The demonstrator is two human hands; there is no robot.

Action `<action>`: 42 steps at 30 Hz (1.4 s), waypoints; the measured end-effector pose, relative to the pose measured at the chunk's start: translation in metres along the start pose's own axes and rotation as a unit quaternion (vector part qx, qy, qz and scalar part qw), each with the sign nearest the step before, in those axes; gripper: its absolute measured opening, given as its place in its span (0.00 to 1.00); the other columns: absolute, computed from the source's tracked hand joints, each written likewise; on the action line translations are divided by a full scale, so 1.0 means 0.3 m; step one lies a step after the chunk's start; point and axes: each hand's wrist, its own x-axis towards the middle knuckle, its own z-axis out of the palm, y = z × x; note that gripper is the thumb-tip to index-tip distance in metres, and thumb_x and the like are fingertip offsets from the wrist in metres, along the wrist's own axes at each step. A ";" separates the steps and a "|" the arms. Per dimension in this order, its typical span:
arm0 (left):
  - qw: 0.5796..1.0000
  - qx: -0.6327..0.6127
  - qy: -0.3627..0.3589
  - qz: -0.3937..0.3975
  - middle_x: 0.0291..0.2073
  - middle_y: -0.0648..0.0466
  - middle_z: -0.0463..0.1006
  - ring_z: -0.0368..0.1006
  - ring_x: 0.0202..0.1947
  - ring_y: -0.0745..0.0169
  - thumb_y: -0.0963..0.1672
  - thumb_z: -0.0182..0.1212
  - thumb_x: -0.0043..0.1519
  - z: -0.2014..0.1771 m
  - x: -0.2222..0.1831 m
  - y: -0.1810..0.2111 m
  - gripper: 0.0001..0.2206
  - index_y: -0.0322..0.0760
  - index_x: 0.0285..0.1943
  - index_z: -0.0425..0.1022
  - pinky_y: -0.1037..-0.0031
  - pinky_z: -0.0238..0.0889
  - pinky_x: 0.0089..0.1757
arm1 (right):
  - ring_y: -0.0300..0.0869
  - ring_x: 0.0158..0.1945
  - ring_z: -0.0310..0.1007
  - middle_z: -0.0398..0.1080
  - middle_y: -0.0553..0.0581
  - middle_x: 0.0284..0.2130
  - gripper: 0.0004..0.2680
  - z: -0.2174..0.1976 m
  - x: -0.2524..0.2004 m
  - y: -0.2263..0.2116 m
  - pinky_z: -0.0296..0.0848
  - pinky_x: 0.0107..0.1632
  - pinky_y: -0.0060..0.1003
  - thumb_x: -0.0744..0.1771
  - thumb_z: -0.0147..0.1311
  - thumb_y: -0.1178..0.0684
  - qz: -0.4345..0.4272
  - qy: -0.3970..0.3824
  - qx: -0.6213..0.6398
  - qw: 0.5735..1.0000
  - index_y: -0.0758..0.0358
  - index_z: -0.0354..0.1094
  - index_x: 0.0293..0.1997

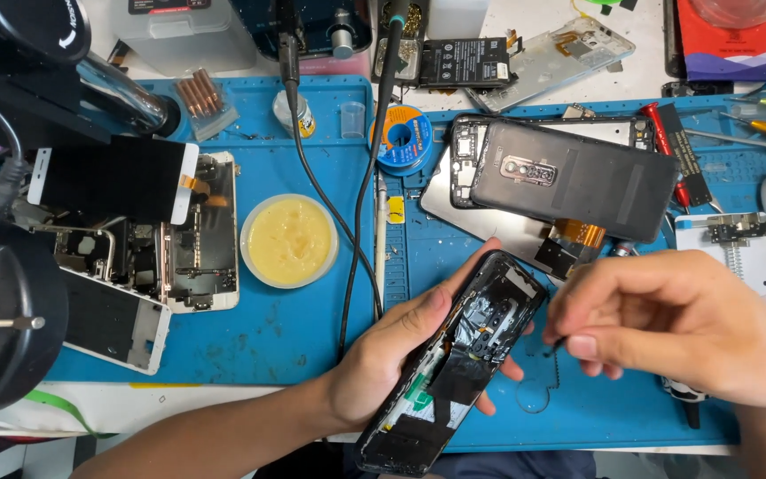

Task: Applying adhesive to a mobile phone frame and reassembling the device components.

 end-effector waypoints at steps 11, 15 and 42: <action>0.997 0.060 0.010 0.053 0.60 0.31 0.66 0.72 0.48 0.43 0.50 0.38 0.70 0.022 -0.009 0.073 0.32 0.46 0.83 0.36 0.65 0.73 0.41 | 0.42 0.31 0.82 0.81 0.41 0.32 0.06 0.036 0.023 0.092 0.78 0.36 0.41 0.64 0.57 0.46 0.102 -0.086 -0.469 0.873 0.42 0.76 0.42; 0.993 0.057 0.038 0.094 0.60 0.30 0.67 0.73 0.48 0.39 0.52 0.42 0.68 0.035 -0.011 0.093 0.34 0.43 0.83 0.36 0.59 0.73 0.41 | 0.50 0.34 0.77 0.76 0.48 0.33 0.06 0.068 0.047 0.120 0.72 0.35 0.48 0.65 0.55 0.51 0.022 -0.085 -0.475 0.876 0.52 0.73 0.44; 0.993 0.060 0.048 0.086 0.60 0.31 0.68 0.74 0.47 0.44 0.52 0.42 0.69 0.013 -0.003 0.046 0.33 0.46 0.84 0.38 0.60 0.73 0.41 | 0.30 0.21 0.78 0.82 0.40 0.23 0.04 0.113 0.003 -0.014 0.75 0.26 0.27 0.62 0.62 0.47 -0.119 -0.027 -0.230 0.966 0.50 0.76 0.31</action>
